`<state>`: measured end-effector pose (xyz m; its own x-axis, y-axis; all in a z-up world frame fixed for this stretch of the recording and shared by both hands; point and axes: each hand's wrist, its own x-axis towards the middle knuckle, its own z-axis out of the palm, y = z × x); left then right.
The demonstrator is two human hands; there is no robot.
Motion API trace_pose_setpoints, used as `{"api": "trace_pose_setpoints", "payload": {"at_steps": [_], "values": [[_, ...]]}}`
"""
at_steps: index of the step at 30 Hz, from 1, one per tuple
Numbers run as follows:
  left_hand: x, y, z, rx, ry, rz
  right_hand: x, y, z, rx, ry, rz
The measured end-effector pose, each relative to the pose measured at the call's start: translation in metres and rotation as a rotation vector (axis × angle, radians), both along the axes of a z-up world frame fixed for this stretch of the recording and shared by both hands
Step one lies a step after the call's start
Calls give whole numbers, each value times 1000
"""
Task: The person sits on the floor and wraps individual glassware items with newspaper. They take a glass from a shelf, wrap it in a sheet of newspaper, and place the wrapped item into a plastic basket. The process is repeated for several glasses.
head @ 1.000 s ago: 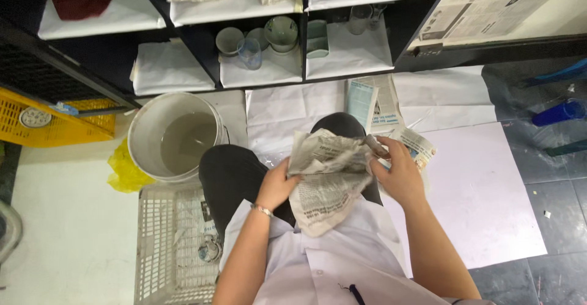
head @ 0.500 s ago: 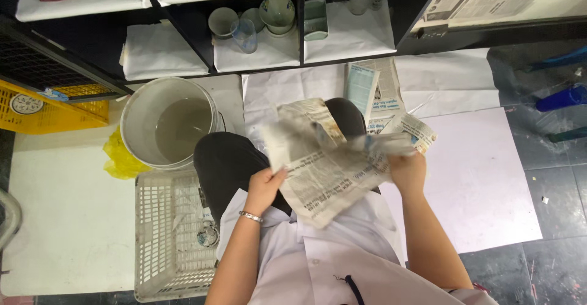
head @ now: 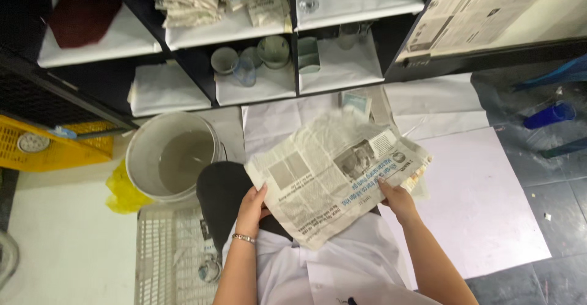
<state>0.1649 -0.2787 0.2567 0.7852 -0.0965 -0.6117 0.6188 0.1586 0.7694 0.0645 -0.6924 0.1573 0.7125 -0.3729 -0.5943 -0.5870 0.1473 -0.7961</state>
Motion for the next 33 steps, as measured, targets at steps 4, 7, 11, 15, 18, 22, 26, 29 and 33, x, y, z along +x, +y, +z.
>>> {"api": "trace_pose_setpoints", "payload": {"at_steps": [4,7,11,15,18,22,26,29,33], "values": [[28,-7,-32,-141,-57,113,16,-1,11,-108,46,50],[28,-7,-70,-102,-115,112,20,7,23,-286,145,69],[21,1,-84,-165,-183,135,19,10,36,-233,95,-1],[17,7,-66,-336,-164,323,49,-5,51,-528,97,96],[19,12,-59,-414,-140,332,118,-32,91,-926,-8,128],[13,2,-70,-261,-97,253,239,-41,205,-1112,-639,144],[-7,0,-85,-22,-27,36,334,-27,316,-1333,-737,206],[-19,5,-88,12,-65,11,386,-24,346,-1439,-674,113],[-17,7,-76,-86,30,62,431,-33,333,-1363,-608,88]]}}
